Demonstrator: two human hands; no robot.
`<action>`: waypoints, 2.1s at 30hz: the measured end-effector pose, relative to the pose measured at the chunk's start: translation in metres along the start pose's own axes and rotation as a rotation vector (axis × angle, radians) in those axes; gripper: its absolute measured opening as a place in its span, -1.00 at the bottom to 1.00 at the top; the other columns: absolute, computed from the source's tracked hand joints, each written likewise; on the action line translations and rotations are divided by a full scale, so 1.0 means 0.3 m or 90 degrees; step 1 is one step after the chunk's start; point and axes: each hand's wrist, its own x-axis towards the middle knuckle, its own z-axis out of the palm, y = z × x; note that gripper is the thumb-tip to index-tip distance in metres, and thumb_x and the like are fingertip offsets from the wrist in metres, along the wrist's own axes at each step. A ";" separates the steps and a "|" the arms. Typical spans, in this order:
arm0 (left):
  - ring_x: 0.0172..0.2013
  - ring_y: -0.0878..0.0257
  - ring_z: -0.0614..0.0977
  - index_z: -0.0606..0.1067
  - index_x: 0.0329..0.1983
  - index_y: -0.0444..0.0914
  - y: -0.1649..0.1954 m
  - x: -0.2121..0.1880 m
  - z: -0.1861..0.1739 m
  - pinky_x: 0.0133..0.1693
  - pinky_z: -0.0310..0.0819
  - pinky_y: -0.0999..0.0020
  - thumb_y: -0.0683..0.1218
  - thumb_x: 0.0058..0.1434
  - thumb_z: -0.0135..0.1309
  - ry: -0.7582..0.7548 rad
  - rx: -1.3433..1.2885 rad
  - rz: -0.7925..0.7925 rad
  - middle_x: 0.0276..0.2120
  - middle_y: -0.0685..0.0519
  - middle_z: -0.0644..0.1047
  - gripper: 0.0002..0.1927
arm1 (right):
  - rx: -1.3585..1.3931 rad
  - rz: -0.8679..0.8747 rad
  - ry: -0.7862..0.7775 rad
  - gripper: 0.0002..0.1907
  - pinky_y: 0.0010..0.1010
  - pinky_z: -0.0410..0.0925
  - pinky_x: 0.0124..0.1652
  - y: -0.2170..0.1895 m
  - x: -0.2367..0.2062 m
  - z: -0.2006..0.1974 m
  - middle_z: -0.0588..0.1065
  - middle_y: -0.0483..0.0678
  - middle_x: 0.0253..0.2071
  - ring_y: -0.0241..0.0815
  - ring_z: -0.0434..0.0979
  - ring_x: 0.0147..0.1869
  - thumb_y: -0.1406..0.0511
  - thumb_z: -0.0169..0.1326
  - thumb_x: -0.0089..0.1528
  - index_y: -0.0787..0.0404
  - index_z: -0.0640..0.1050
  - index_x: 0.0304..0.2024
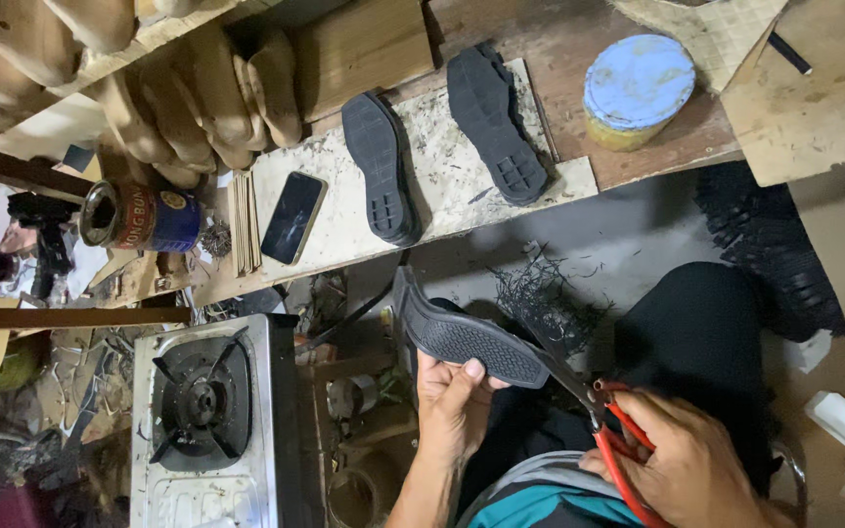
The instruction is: The person sits on the workshop floor and trims excess rubber from the edges of shoe soles using red-handled shears. They rotate each sole to cut around its perimeter, letting rubber scraps fall onto the floor, and set finished soles on the workbench.
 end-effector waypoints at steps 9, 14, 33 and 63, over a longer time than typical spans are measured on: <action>-0.12 0.08 0.68 0.25 0.26 -0.27 -0.001 -0.009 -0.076 -0.12 0.64 0.16 -0.31 0.31 0.06 0.009 0.053 -0.012 -0.04 -0.13 0.57 -0.53 | 0.007 -0.001 -0.070 -0.40 -0.43 0.48 -0.27 0.113 -0.016 0.035 0.65 -0.12 -0.49 -0.26 0.67 -0.36 0.05 0.48 -0.11 0.09 0.63 -0.07; -0.18 0.11 0.67 0.29 0.20 -0.31 0.009 -0.014 -0.125 -0.15 0.63 0.20 -0.31 0.32 0.09 -0.007 0.106 -0.019 -0.09 -0.14 0.59 -0.58 | -0.044 -0.059 -0.088 -0.36 -0.43 0.50 -0.30 0.174 -0.025 0.041 0.68 -0.20 -0.42 -0.28 0.73 -0.33 0.01 0.47 -0.09 0.04 0.61 0.00; -0.14 0.14 0.67 0.32 0.22 -0.35 0.002 -0.060 -0.159 -0.11 0.62 0.21 -0.32 0.32 0.12 -0.065 0.178 -0.081 -0.07 -0.12 0.59 -0.57 | -0.002 0.013 -0.165 -0.54 -0.48 0.52 -0.28 0.172 -0.029 0.029 0.76 -0.25 -0.40 -0.37 0.75 -0.30 0.12 0.33 0.07 0.07 0.61 0.00; -0.14 0.30 0.56 0.44 0.08 -0.33 -0.014 -0.015 -0.259 -0.05 0.47 0.36 -0.33 0.30 0.18 -0.073 0.265 -0.147 -0.13 0.05 0.54 -0.69 | 0.098 0.129 -0.302 -0.41 -0.40 0.39 -0.37 0.104 0.008 0.025 0.62 -0.08 -0.47 -0.29 0.49 -0.42 0.03 0.38 0.02 0.08 0.61 0.06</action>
